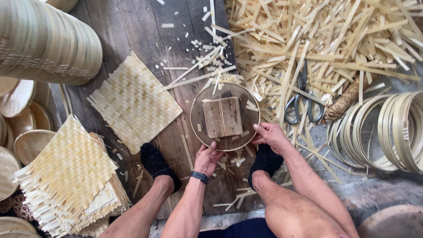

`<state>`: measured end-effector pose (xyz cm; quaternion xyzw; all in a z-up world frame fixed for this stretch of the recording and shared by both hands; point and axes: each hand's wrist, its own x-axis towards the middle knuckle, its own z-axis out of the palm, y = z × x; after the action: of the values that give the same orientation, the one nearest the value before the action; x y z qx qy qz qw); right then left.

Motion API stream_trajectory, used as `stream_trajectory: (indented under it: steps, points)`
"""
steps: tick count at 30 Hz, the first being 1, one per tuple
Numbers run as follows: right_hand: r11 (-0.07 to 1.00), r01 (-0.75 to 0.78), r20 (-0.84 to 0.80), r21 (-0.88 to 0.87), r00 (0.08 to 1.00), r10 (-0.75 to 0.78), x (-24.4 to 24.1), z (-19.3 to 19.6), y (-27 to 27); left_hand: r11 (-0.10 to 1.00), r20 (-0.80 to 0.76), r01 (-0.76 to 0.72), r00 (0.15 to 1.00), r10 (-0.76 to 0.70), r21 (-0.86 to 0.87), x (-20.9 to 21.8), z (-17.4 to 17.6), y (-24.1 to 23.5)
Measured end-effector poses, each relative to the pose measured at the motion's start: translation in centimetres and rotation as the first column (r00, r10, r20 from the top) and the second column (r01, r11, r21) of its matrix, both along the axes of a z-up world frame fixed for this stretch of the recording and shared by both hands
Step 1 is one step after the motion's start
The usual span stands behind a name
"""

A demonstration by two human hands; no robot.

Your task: The person assembles a circular bamboo basket by fitting a woven square mat into a mold, securing it with a bamboo ring, and trimming the excess material with shears.

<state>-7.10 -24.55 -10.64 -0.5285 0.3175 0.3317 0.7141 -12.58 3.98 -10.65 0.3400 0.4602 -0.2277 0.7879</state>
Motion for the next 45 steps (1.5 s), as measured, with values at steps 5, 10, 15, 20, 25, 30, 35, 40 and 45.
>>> stream_trajectory:
  steps: [5, 10, 15, 20, 25, 30, 35, 40, 45]
  points:
    - [0.995, 0.045, -0.044, -0.092, 0.998, -0.049, 0.7, 0.4, 0.4, 0.988, 0.01, -0.018, 1.0, 0.016, 0.151, -0.8, -1.6, -1.8]
    - [0.991, 0.069, -0.029, -0.115, 0.997, -0.072, 0.3, 0.8, 0.8, 0.987, 0.021, 0.006, 1.0, -0.01, 0.161, -0.7, -1.4, -1.8]
    - [0.998, 0.055, -0.019, 0.03, 0.998, -0.054, 0.4, 1.3, -0.4, 0.996, 0.013, 0.086, 0.996, -0.087, 0.033, 0.7, 1.3, -0.9]
    - [0.994, 0.109, -0.008, -0.025, 0.994, -0.109, 0.7, 1.8, 0.0, 0.998, 0.079, 0.032, 0.996, -0.036, 0.052, -0.2, 0.5, -2.0]
    - [0.959, -0.011, -0.049, -0.282, 0.999, -0.003, 4.2, 2.2, 0.2, 0.992, 0.128, -0.114, 0.986, 0.106, 0.056, -2.6, -1.1, -5.2]
    - [0.96, -0.027, -0.042, -0.279, 0.999, 0.016, 7.2, 2.1, -1.9, 0.866, -0.254, 0.487, 0.858, -0.447, 0.119, -0.7, 1.5, -6.6]
    - [0.577, -0.016, 0.077, -0.816, 0.988, 0.136, 4.8, -0.6, -7.0, -0.058, -0.134, 0.372, 0.181, -0.974, 0.926, 5.1, 7.5, -5.7]
    - [0.15, -0.098, -0.039, -0.984, 0.935, 0.353, 1.1, -4.6, -12.8, -0.35, -0.357, -0.082, -0.108, -0.928, 0.933, 13.6, 9.1, -4.7]
    - [0.48, -0.384, -0.314, -0.789, 0.923, 0.221, 2.5, -5.0, -14.0, -0.464, -0.46, 0.038, -0.09, -0.883, 0.885, 14.1, 8.4, -5.8]
